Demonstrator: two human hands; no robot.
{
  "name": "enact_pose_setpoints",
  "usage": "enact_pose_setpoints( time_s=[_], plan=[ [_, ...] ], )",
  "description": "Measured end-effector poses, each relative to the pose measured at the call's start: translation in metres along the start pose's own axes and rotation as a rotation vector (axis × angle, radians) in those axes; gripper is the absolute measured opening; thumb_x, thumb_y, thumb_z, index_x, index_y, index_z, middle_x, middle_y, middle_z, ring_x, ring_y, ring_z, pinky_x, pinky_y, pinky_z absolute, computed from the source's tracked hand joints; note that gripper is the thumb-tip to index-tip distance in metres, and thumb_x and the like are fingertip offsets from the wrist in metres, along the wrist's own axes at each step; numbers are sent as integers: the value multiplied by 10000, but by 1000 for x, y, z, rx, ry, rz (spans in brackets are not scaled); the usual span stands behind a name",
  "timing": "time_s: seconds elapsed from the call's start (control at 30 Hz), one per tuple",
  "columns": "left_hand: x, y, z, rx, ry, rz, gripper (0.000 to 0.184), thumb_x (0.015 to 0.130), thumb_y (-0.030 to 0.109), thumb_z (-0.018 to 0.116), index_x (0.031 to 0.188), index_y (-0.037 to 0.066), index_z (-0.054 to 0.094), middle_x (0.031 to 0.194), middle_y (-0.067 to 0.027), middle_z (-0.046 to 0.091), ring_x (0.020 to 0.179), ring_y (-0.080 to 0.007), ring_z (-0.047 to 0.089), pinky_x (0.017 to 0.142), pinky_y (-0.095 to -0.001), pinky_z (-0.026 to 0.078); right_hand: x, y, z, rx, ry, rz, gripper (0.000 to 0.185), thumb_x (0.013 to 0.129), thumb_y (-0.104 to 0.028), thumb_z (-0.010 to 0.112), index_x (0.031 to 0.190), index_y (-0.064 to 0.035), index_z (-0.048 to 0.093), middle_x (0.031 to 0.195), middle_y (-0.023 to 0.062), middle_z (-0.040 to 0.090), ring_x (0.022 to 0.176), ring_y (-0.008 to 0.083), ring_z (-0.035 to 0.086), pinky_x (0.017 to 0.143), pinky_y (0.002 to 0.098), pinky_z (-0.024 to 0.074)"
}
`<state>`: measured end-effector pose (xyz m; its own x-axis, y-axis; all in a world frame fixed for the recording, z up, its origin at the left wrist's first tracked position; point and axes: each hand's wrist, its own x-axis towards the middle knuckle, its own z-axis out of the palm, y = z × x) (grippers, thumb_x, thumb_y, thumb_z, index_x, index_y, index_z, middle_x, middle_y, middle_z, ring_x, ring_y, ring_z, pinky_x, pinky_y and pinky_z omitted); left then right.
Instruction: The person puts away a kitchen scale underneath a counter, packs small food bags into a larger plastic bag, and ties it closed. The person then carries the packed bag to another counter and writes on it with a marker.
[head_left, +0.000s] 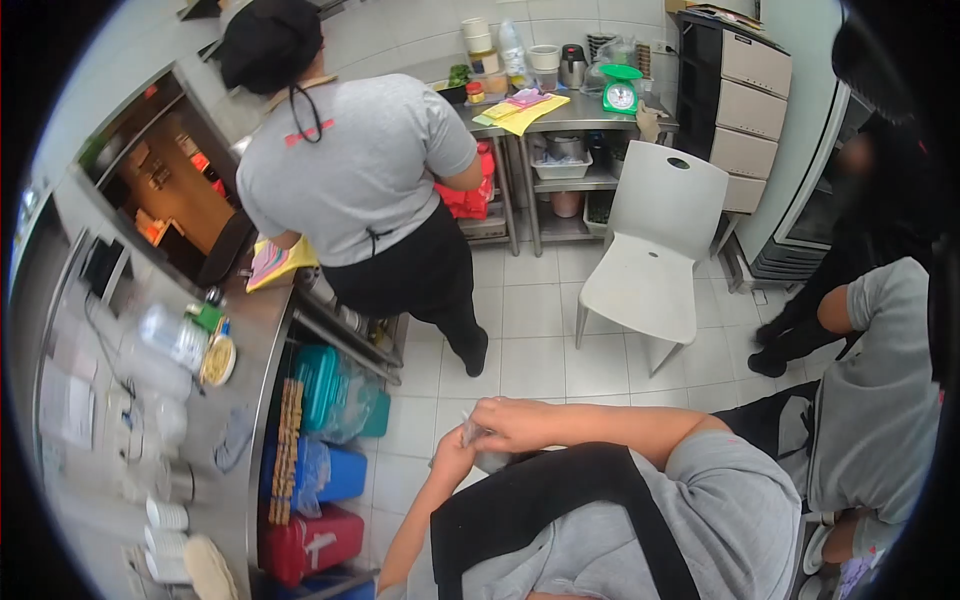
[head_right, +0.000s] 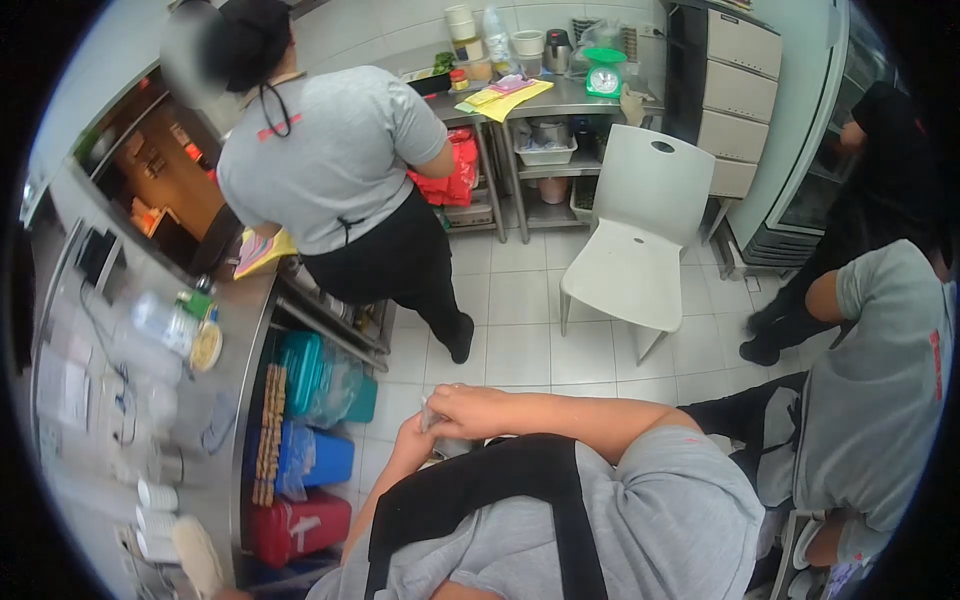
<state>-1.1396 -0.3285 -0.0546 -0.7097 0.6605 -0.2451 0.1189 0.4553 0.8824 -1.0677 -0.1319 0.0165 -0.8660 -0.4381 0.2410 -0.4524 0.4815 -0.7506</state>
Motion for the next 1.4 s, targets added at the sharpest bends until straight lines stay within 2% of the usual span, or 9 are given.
enact_pose_setpoints(
  time_s=[0.2, 0.33, 0.47, 0.73, 0.87, 0.93, 1.03, 1.1, 1.4],
  plan=[
    [140, 63, -13, -8, -347, -19, 517, 779, 198, 718, 1206, -16, 519, 1005, -140, 638, 911, -240, 604, 803, -333, 473, 24, 60, -64, -219, -127, 481, 467, 769, -233, 675, 1165, -54, 504, 911, 179, 624, 835, 369, 625, 724, 460, 493],
    [215, 85, -24, -365, -345, -406, 860, 779, 130, 727, 1425, 26, 170, 1165, -197, 554, 1028, -270, 553, 871, -320, 453, 30, 170, -103, -279, -342, 746, 365, 782, -290, 616, 1084, -86, 613, 870, 195, 651, 835, 350, 638, 730, 449, 497],
    [291, 21, -68, -284, -117, -121, 521, 864, 124, 636, 1319, 10, 410, 1107, -155, 592, 965, -192, 577, 832, -300, 465, -18, 363, -172, -181, 173, 979, 318, 811, -308, 589, 1000, -57, 642, 847, 194, 652, 795, 342, 638, 733, 429, 502],
    [348, -100, -102, 89, 5, -653, 369, 879, 217, 590, 1183, 13, 540, 913, -126, 638, 867, -174, 606, 796, -297, 469, 72, 625, -404, 325, 1392, 892, 343, 870, -210, 576, 1096, 36, 499, 723, 141, 611, 579, 222, 620, 438, 334, 498],
    [380, -105, -91, 73, -214, -746, 391, 881, 250, 571, 1203, 33, 528, 945, -125, 650, 888, -210, 619, 831, -343, 462, 137, 736, -470, 392, 1398, 963, 281, 883, -166, 541, 1063, 42, 486, 681, 148, 590, 543, 236, 617, 409, 344, 482],
    [385, -114, -87, 7, -259, -645, 402, 882, 267, 562, 1212, 42, 522, 962, -125, 655, 898, -229, 626, 848, -366, 459, 121, 879, -466, -1321, 429, 968, 468, 895, -381, 494, 1115, 27, 554, 994, 172, 622, 905, 284, 608, 788, 387, 479],
    [366, -152, -80, -90, -243, -263, 418, 883, 292, 548, 1227, 57, 514, 986, -124, 663, 914, -256, 636, 874, -401, 453, 165, 889, -492, -593, 832, 1054, 434, 856, -376, 534, 1131, -42, 570, 1042, 153, 627, 917, 277, 611, 787, 386, 479],
    [356, -159, -66, 257, -70, -517, 426, 838, 370, 564, 1195, 138, 557, 1045, -118, 660, 986, -308, 618, 891, -463, 424, 198, 882, -481, -327, 873, 942, 417, 857, -377, 533, 1099, -40, 577, 1022, 158, 627, 910, 287, 609, 784, 394, 477],
    [308, -81, -56, 380, 188, -777, 327, 689, 251, 686, 984, 112, 667, 829, -90, 685, 801, -265, 654, 719, -371, 516, 241, 782, -305, -255, 164, 714, 370, 861, -381, 525, 956, -34, 611, 933, 183, 625, 878, 333, 599, 771, 428, 466]
  ],
)
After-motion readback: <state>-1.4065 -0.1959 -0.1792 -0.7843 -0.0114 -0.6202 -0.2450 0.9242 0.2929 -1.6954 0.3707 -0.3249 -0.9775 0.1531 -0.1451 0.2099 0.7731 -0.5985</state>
